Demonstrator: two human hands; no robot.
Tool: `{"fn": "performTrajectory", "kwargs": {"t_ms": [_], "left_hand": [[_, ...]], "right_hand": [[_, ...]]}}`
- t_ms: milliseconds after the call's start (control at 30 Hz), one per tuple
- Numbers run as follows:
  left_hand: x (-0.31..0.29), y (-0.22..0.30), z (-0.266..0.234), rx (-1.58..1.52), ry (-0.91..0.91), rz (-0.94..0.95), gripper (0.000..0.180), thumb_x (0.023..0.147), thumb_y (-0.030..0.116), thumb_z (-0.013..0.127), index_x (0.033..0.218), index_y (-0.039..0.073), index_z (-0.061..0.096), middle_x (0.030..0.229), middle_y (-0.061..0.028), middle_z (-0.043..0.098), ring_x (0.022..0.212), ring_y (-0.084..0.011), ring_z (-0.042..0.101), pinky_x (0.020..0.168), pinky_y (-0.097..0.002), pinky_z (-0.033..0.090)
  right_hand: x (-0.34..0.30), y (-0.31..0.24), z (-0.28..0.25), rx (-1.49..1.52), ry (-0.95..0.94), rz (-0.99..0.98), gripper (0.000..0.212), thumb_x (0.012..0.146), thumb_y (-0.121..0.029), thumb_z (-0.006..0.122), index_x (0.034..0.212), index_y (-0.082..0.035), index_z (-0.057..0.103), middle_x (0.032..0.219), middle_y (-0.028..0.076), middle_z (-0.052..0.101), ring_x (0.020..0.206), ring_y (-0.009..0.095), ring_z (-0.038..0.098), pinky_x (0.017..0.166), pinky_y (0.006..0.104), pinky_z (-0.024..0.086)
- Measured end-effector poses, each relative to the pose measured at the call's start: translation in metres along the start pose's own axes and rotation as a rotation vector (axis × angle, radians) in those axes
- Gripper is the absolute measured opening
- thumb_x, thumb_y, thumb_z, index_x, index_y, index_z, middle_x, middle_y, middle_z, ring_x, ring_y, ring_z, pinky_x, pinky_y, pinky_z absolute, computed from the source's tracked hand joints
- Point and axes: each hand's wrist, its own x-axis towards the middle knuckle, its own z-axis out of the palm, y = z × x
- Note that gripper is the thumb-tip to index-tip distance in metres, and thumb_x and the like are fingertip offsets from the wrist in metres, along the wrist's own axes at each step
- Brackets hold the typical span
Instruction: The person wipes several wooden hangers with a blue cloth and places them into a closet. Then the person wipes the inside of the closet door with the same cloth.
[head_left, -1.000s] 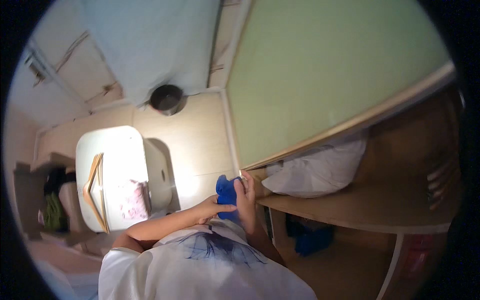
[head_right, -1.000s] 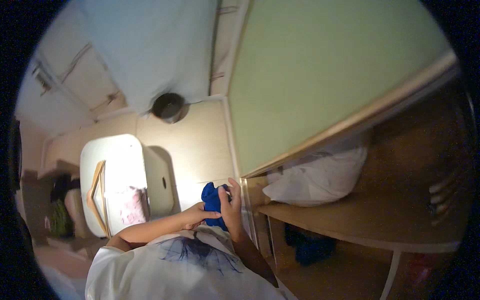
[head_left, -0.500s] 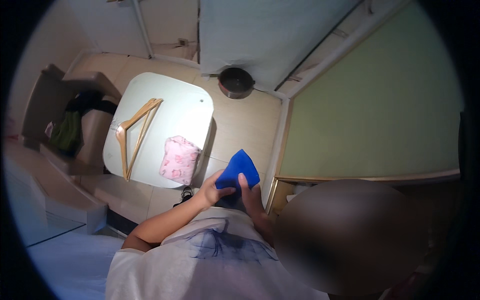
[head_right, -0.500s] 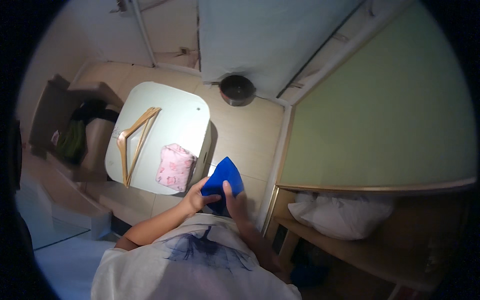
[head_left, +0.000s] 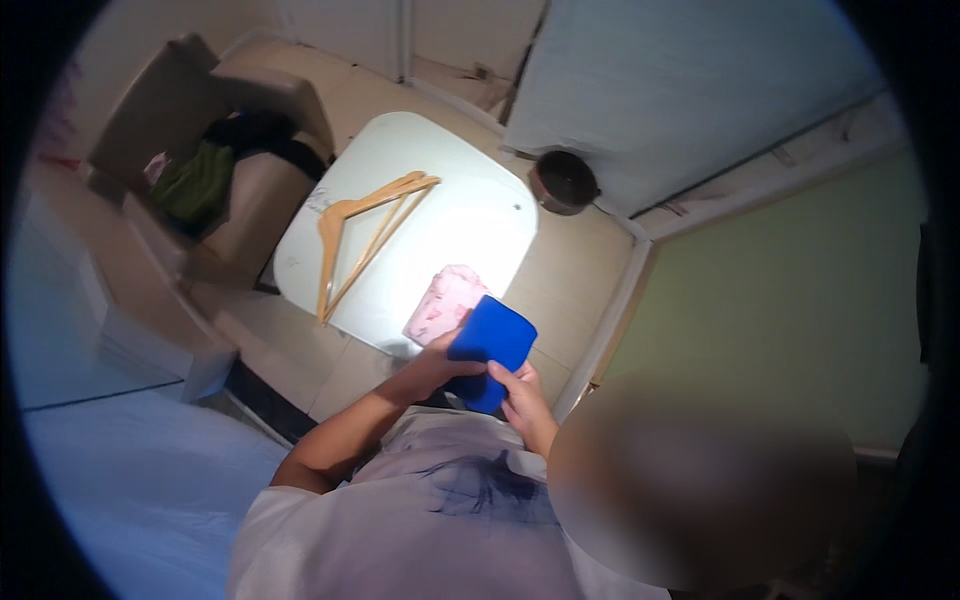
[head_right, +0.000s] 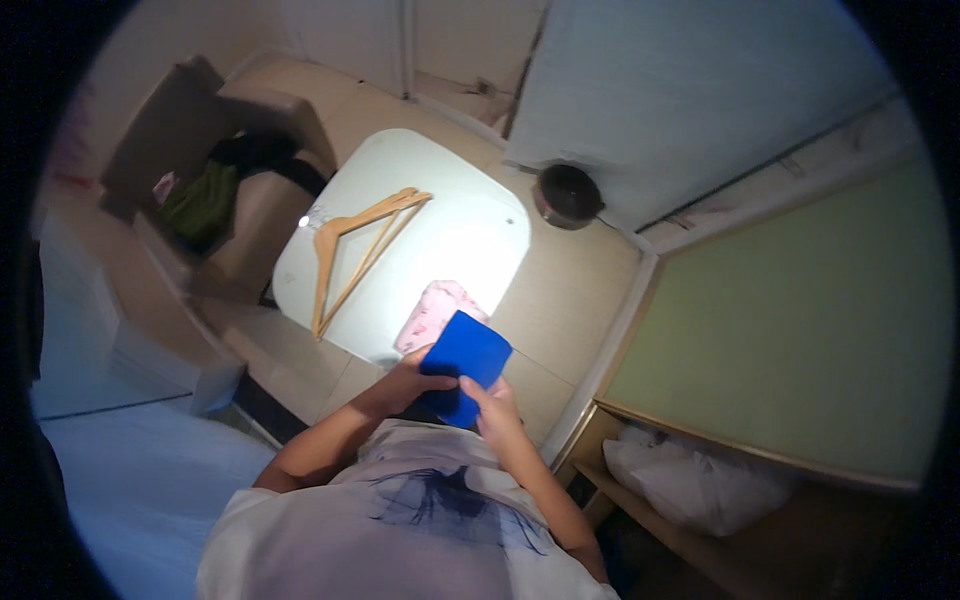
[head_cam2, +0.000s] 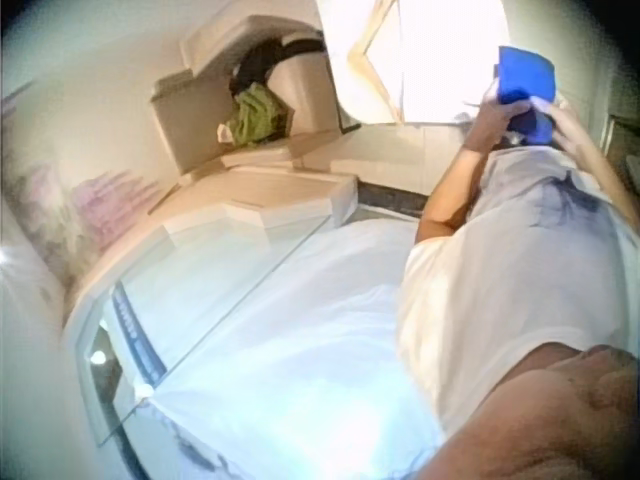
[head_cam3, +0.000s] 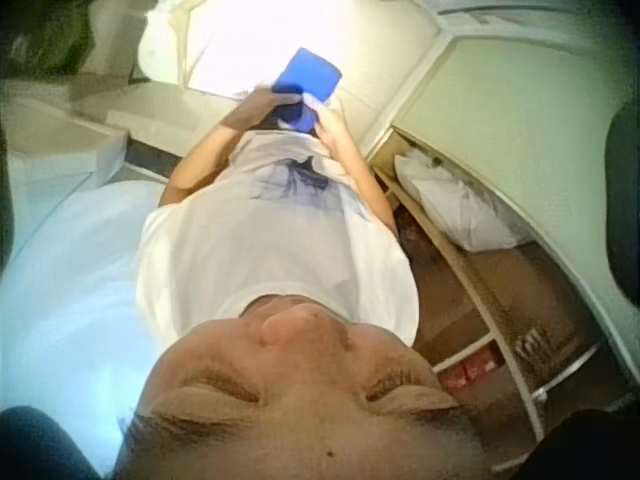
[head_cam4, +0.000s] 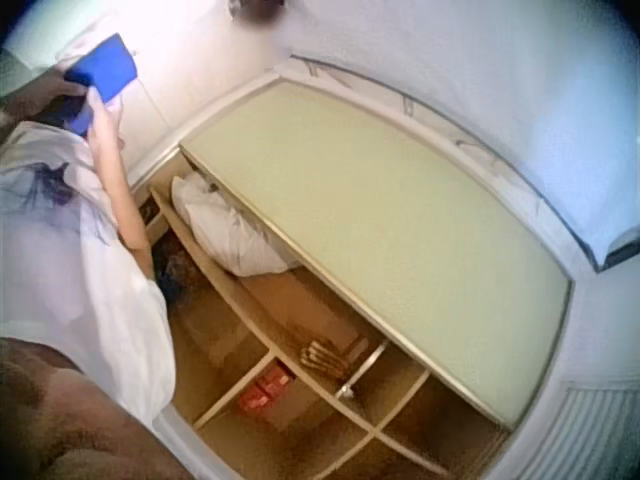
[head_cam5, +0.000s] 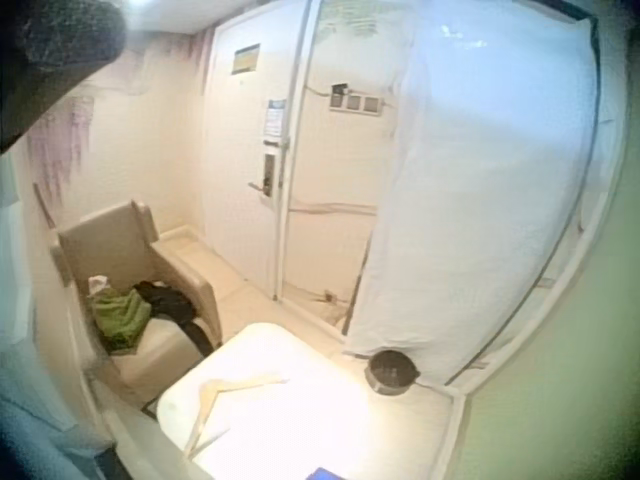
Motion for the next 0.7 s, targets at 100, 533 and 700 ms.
{"fn": "performTrajectory", "kwargs": {"t_ms": [100,533,700], "left_hand": [[-0.005,-0.012,-0.018,-0.127,0.09,-0.08,0.052,0.07,0.011,0.068,0.115,-0.002,0.045,0.104,-0.0096,0.054,0.095,-0.0163,0.051,0.084,-0.0287,0.042],[0.003,-0.09,-0.224,0.647,1.053,0.033,0.017,0.076,0.023,0.061,0.082,0.007,0.058,0.073,-0.0107,0.056,0.069,-0.0206,0.055,0.064,-0.0308,0.044],[0.005,-0.086,-0.275,1.102,1.427,0.073,0.017,0.071,0.017,0.063,0.084,0.008,0.057,0.081,-0.0104,0.053,0.081,-0.0274,0.052,0.07,-0.0371,0.042]], "right_hand": [[0.007,0.007,0.015,-0.036,0.06,0.04,0.031,0.077,-0.006,0.063,0.105,-0.002,0.05,0.099,0.009,0.058,0.087,0.018,0.057,0.079,0.0314,0.047],[0.054,0.039,0.073,-0.287,0.15,0.046,0.023,0.082,-0.011,0.056,0.103,-0.001,0.052,0.092,0.007,0.059,0.079,0.015,0.055,0.072,0.0279,0.045],[0.089,0.063,0.112,-0.645,0.053,-0.165,0.024,0.08,-0.006,0.056,0.101,0.001,0.051,0.09,0.007,0.058,0.079,0.015,0.054,0.071,0.0266,0.044]]}}
